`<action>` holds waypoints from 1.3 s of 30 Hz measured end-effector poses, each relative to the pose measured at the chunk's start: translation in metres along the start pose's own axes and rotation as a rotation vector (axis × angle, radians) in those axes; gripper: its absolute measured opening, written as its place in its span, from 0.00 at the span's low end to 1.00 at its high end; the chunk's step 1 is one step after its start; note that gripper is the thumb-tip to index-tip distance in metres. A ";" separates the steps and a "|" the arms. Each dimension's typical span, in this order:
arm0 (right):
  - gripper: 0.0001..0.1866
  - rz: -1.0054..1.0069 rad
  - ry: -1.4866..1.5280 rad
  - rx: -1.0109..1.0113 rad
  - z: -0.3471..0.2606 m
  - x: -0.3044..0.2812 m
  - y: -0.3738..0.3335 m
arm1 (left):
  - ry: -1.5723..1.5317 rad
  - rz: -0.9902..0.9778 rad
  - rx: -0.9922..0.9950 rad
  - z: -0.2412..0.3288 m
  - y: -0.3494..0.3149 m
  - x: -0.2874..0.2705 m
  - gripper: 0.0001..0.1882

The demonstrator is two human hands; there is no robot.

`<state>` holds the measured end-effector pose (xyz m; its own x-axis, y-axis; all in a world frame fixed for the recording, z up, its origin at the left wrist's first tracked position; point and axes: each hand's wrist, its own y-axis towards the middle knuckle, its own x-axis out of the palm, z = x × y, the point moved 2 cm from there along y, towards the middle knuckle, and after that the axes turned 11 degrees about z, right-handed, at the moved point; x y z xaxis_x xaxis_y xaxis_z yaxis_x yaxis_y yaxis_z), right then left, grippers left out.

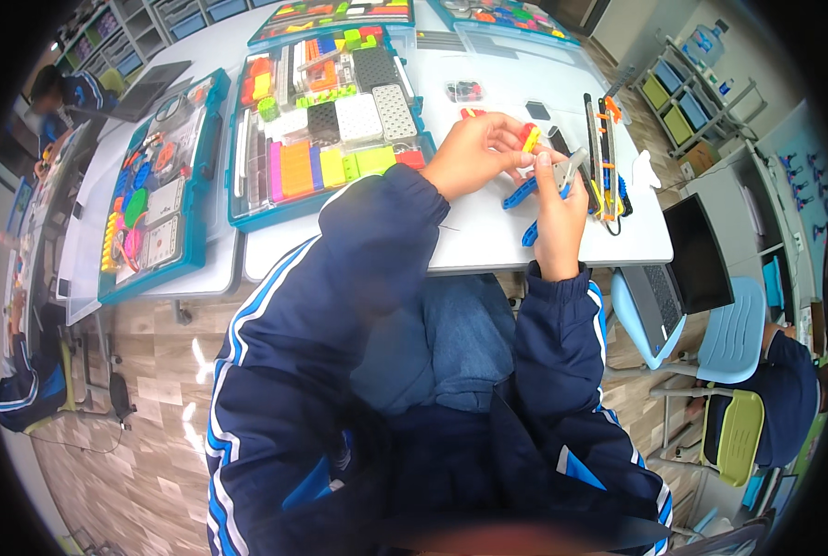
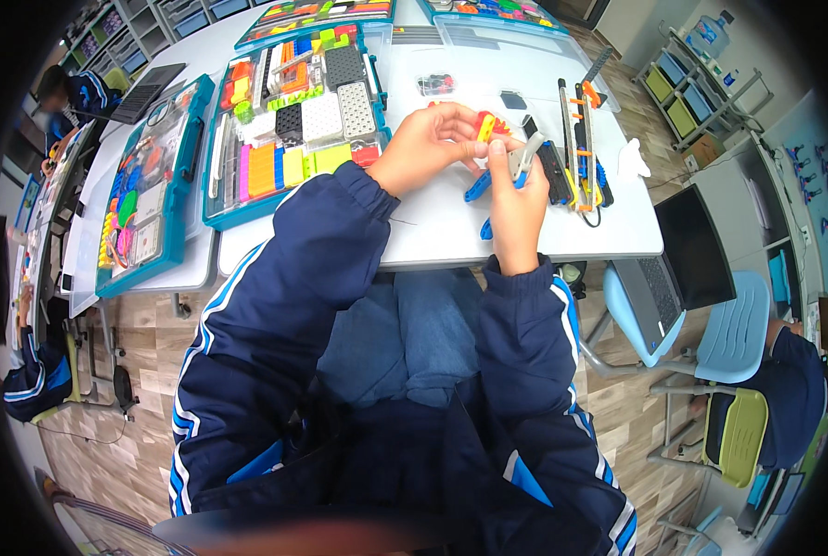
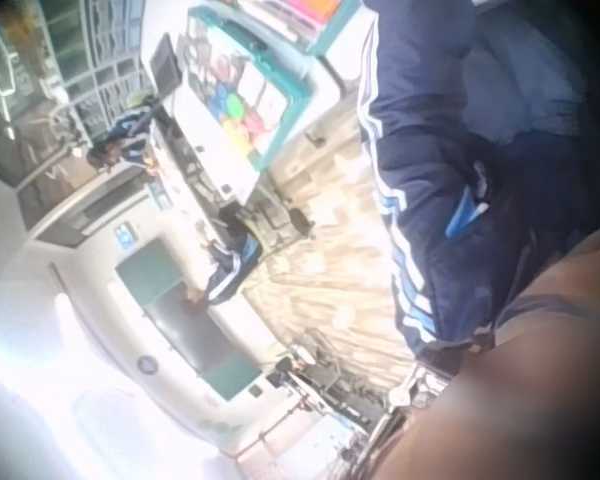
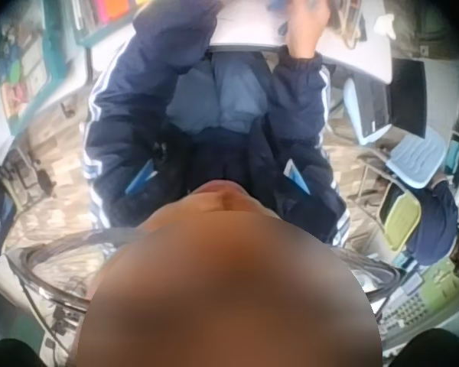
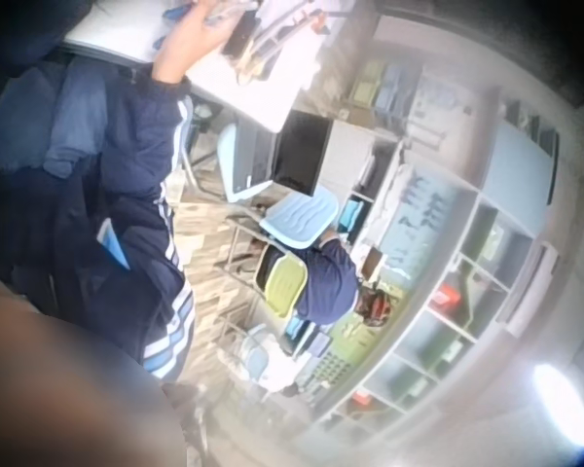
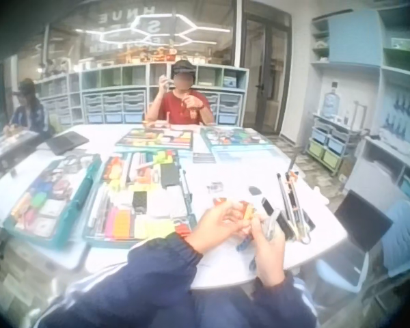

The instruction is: The person assembles a small knitting machine from a kit. They select colorful plastic pieces from a tray, connect rods and frames, and use pliers to secure components. The assembly progresses from a base frame to a more complete structure with multiple parts attached.

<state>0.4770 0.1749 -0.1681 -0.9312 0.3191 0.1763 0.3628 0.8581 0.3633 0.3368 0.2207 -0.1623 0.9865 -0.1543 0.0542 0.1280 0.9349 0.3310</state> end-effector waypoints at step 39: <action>0.29 -0.171 -1.341 -0.430 -0.016 -0.027 -0.007 | -0.240 -0.006 -0.087 -0.018 0.002 0.004 0.13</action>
<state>0.4997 0.1540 -0.1605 -0.2031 0.5678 -0.7977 0.0000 0.8147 0.5799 0.3429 0.2280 -0.1782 0.9347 -0.2219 0.2778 0.1524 0.9560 0.2506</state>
